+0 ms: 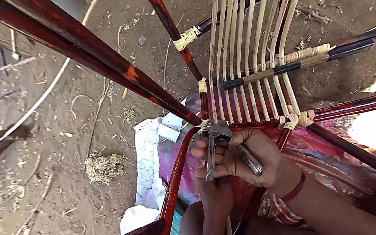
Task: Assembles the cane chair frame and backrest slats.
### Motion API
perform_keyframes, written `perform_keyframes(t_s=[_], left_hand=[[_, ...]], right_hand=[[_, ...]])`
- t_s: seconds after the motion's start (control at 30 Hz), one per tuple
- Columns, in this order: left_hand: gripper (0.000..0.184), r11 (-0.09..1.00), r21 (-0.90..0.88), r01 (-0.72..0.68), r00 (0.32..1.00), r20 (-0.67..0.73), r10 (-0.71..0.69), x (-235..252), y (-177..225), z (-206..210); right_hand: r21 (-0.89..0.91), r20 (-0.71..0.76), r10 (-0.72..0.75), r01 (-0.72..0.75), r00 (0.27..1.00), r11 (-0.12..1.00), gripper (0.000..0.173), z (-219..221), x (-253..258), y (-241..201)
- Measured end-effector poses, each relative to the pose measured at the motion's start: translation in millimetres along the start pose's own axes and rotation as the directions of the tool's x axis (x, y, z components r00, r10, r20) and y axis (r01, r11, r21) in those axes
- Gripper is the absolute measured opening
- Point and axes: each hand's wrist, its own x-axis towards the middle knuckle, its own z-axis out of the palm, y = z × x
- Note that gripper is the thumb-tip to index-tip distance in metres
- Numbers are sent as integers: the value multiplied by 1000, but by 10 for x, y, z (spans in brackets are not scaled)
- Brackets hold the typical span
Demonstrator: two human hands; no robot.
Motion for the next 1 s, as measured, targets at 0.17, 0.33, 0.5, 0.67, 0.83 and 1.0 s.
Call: perform_keyframes(t_s=[0.17, 0.33, 0.5, 0.67, 0.83, 1.0], left_hand=[[11, 995, -77, 69, 998, -4, -70, -20, 49, 17], [9, 997, 17, 73, 997, -23, -73, -39, 83, 6], [9, 997, 45, 68, 998, -20, -67, -18, 82, 12], [14, 999, 43, 18, 1000, -19, -17, 1, 36, 27], [15, 1000, 20, -15, 1000, -16, 15, 13, 8, 27], [13, 998, 54, 10, 1000, -19, -9, -4, 15, 24]], right_hand=[[91, 0, 24, -24, 1000, 996, 39, 13, -8, -55], [101, -24, 40, -38, 999, 994, 32, 17, -11, -74], [98, -45, 25, -21, 999, 995, 33, 46, 1, -96], [87, -78, 36, -29, 996, 996, 33, 85, 16, -94], [133, -80, 0, 10, 997, 991, 39, 104, -4, -15], [160, -84, 1, 13, 996, 987, 37, 86, 29, -70]])
